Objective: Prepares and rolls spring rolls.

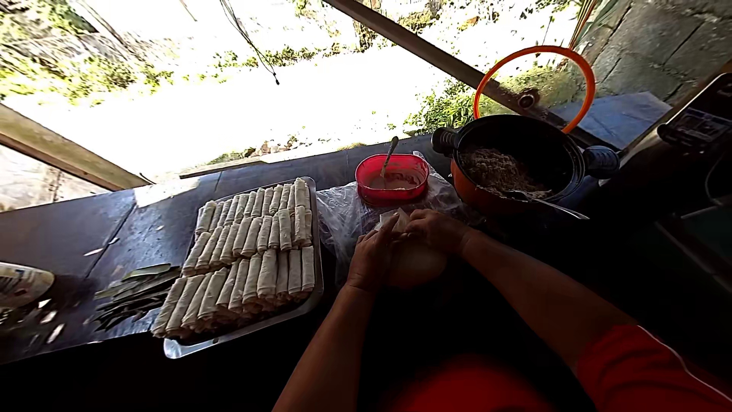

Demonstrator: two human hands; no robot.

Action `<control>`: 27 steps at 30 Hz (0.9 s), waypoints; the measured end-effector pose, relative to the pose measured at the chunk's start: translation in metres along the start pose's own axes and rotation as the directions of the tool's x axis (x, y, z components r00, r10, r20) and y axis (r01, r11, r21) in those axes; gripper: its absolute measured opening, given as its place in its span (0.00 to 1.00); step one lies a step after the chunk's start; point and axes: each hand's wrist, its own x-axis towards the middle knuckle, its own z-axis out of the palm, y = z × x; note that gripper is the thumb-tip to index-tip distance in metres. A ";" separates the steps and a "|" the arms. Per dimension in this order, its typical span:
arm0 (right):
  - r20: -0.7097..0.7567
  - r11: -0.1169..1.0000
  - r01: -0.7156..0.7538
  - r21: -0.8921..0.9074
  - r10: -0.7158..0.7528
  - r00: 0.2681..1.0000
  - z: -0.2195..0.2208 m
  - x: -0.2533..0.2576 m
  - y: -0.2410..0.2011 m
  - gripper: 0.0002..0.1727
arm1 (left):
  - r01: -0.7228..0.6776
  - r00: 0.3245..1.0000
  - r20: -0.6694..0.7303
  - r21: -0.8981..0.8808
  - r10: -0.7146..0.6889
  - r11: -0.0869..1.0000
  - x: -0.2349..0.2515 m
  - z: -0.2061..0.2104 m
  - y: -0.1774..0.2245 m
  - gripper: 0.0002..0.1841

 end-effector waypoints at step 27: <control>-0.004 0.999 -0.008 -0.039 0.008 1.000 0.004 0.010 0.000 0.12 | -0.010 0.999 -0.047 -0.105 0.005 0.994 0.004 0.010 -0.008 0.33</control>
